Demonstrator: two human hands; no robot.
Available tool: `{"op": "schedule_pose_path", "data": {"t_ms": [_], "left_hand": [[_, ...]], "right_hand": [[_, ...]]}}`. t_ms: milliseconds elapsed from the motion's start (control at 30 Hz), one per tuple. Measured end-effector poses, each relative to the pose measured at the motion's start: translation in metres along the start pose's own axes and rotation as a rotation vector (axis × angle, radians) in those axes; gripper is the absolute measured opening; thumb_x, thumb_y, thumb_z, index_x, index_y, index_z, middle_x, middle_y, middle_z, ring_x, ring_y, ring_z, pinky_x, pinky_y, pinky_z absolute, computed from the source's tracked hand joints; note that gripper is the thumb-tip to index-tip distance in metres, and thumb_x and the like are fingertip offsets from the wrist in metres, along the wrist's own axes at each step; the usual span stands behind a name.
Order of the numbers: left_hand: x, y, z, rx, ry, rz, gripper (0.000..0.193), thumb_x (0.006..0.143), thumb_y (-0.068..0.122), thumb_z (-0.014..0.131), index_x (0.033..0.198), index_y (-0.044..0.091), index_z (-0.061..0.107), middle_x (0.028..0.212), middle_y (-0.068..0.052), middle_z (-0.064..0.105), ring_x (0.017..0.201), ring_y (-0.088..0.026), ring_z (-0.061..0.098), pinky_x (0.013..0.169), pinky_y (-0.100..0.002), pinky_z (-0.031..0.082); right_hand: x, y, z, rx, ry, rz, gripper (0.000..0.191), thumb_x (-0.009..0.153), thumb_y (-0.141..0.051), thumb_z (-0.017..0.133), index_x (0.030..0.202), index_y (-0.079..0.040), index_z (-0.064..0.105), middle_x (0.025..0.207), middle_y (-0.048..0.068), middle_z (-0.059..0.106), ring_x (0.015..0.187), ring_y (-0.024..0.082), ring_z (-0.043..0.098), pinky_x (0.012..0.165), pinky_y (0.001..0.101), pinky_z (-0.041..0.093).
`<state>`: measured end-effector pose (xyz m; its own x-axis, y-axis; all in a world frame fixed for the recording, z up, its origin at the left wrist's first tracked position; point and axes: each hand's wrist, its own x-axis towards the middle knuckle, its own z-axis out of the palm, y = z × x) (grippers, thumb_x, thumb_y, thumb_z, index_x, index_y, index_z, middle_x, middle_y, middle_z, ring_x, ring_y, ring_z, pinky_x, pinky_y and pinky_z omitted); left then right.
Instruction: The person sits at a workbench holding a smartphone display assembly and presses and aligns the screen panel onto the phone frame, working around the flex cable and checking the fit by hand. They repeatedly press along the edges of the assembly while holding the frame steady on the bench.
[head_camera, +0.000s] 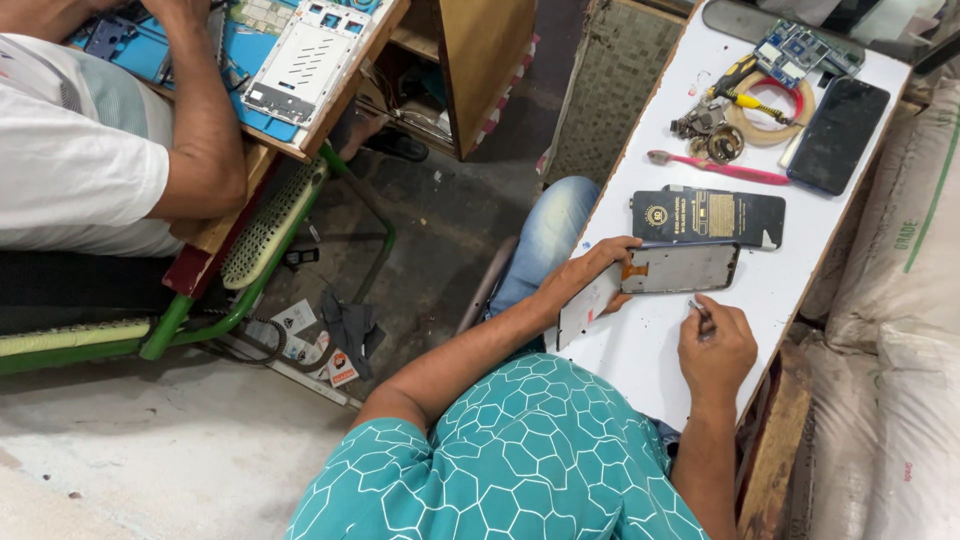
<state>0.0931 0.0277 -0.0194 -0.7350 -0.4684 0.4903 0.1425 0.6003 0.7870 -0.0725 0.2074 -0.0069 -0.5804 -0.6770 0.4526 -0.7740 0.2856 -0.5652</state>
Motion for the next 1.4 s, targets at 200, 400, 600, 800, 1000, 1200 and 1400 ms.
{"op": "schedule_pose_path", "data": {"t_ms": [200,400,600,800,1000,1200,1400], "left_hand": [[0.0,0.002,-0.001,-0.006,-0.02,-0.005,0.052,0.088,0.018,0.079,0.125,0.016,0.043,0.153,-0.006,0.049,0.117,-0.03,0.068,0.089,-0.037,0.062],[-0.002,-0.001,0.001,-0.003,-0.059,-0.034,0.045,0.087,0.014,0.079,0.12,0.015,0.048,0.153,-0.008,0.048,0.119,-0.029,0.067,0.088,-0.034,0.062],[0.001,-0.004,0.016,-0.154,-0.035,-0.016,0.038,0.09,0.001,0.077,0.116,0.014,0.052,0.155,-0.012,0.049,0.131,-0.027,0.066,0.107,-0.032,0.056],[-0.003,0.01,0.018,0.05,-0.015,0.052,0.048,0.09,0.003,0.081,0.124,0.012,0.049,0.151,-0.012,0.052,0.117,-0.029,0.07,0.094,-0.036,0.06],[-0.001,0.01,0.022,0.112,-0.004,0.144,0.056,0.092,0.003,0.082,0.131,0.013,0.042,0.152,-0.01,0.049,0.114,-0.029,0.07,0.09,-0.039,0.062],[-0.005,0.004,0.026,0.139,-0.022,0.127,0.057,0.092,0.006,0.082,0.13,0.014,0.04,0.153,-0.01,0.049,0.109,-0.029,0.071,0.084,-0.039,0.063],[-0.007,0.002,0.026,0.158,-0.03,0.142,0.056,0.094,0.008,0.082,0.129,0.014,0.039,0.154,-0.009,0.046,0.11,-0.031,0.071,0.083,-0.039,0.064]], "right_hand": [[-0.004,-0.006,-0.016,0.047,-0.049,0.016,0.015,0.096,-0.001,0.07,0.109,-0.005,0.078,0.107,0.01,0.068,0.08,0.017,0.067,0.069,0.0274,0.056],[0.006,0.006,-0.024,0.04,0.035,0.029,0.013,0.097,0.001,0.074,0.108,-0.003,0.078,0.096,0.015,0.061,0.077,0.023,0.061,0.07,0.0325,0.05],[0.002,0.035,-0.026,0.135,0.093,-0.069,0.013,0.089,0.005,0.07,0.101,0.002,0.074,0.094,0.015,0.068,0.079,0.024,0.068,0.075,0.0327,0.056],[0.009,0.054,-0.019,0.466,0.155,0.271,0.021,0.1,0.008,0.07,0.12,0.005,0.066,0.098,0.008,0.065,0.087,0.009,0.066,0.072,0.0221,0.052],[0.022,0.064,-0.023,0.532,0.095,0.372,0.012,0.101,0.003,0.072,0.11,0.003,0.065,0.095,0.008,0.075,0.082,0.009,0.071,0.065,0.0214,0.056],[0.026,0.08,-0.016,0.564,0.107,0.303,0.011,0.101,0.006,0.073,0.109,0.005,0.065,0.095,0.01,0.074,0.081,0.01,0.07,0.074,0.0231,0.06],[0.025,0.085,-0.01,0.531,0.137,0.248,0.011,0.1,0.009,0.074,0.107,0.006,0.065,0.096,0.011,0.073,0.085,0.011,0.071,0.076,0.0245,0.059]]}}
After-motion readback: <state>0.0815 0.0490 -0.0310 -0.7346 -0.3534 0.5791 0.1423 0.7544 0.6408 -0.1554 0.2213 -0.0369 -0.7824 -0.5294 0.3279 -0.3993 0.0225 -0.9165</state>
